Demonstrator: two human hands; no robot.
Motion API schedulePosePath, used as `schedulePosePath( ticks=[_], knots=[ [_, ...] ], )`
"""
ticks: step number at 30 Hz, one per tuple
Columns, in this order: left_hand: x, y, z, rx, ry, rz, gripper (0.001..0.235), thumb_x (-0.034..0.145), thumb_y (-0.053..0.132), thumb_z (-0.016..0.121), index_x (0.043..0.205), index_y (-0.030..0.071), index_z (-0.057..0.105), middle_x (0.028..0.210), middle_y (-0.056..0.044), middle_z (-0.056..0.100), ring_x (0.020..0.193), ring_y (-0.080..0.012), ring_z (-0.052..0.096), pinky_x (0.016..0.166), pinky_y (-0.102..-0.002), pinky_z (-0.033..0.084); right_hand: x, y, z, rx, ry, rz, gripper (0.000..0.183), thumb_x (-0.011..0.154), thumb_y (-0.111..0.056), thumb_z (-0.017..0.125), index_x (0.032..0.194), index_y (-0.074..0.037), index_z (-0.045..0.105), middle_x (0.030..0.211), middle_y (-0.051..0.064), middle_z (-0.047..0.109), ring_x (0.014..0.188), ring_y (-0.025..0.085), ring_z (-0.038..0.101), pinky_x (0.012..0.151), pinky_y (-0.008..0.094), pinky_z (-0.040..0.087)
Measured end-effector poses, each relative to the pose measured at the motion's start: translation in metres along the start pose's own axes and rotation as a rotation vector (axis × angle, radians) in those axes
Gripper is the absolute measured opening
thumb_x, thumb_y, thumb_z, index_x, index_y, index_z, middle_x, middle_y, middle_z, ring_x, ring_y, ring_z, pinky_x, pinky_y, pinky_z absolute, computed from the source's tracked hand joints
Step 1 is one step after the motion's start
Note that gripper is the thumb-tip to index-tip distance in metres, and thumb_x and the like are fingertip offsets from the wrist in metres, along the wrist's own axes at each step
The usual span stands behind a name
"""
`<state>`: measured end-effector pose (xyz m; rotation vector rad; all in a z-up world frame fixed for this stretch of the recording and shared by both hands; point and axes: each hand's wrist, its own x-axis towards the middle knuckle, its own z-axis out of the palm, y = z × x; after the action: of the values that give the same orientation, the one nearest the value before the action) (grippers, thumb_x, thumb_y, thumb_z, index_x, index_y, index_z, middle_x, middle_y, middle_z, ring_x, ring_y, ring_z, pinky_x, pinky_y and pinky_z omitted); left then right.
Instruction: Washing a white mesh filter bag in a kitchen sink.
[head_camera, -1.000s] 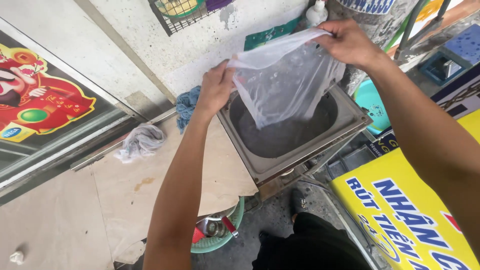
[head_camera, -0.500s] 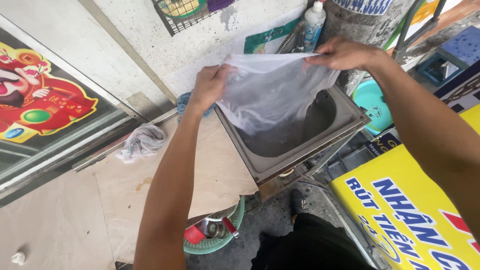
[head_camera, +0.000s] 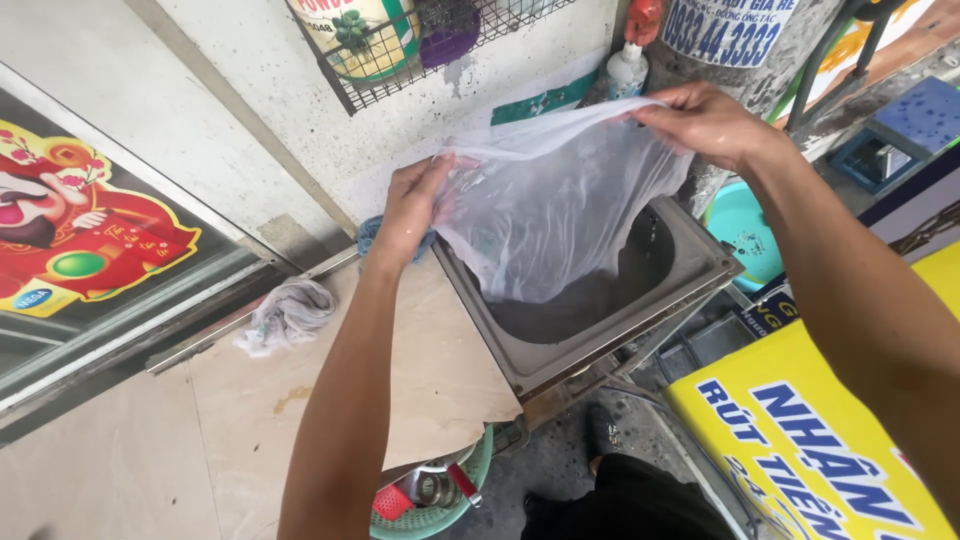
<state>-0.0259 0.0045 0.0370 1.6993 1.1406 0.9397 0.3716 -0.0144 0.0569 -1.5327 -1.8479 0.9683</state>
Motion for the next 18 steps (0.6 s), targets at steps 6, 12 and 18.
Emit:
schedulePosePath(
  ticks=[6,12,18],
  knots=[
    [-0.007,-0.015,-0.006,0.472,-0.354,-0.032,0.042,0.085,0.045,0.082,0.084,0.003,0.078,0.059,0.004,0.055,0.054,-0.0076,0.047,0.051,-0.032,0.038,0.011,0.038,0.001,0.091,0.142,-0.123,0.02,0.109,-0.02,0.061,0.11,-0.01,0.078,0.088,0.002,0.063,0.083,0.01,0.051,0.077,0.028,0.042],
    [0.005,0.001,-0.017,0.327,-0.156,0.082,0.026,0.095,0.031,0.074,0.093,0.006,0.079,0.065,0.005,0.057,0.06,-0.0074,0.045,0.055,-0.03,0.041,0.0,0.034,0.007,0.547,0.198,-0.163,0.028,0.103,-0.025,0.062,0.128,-0.012,0.066,0.119,0.007,0.068,0.115,0.022,0.063,0.104,0.037,0.052],
    [0.005,0.015,-0.033,0.018,-0.096,0.267,0.02,0.104,0.017,0.063,0.099,0.003,0.076,0.082,0.006,0.068,0.074,-0.0048,0.054,0.067,-0.026,0.047,-0.02,-0.008,0.014,-0.455,-0.148,0.035,0.054,0.091,-0.037,0.076,0.138,-0.014,0.063,0.111,0.013,0.072,0.099,0.027,0.07,0.091,0.042,0.054]
  ],
)
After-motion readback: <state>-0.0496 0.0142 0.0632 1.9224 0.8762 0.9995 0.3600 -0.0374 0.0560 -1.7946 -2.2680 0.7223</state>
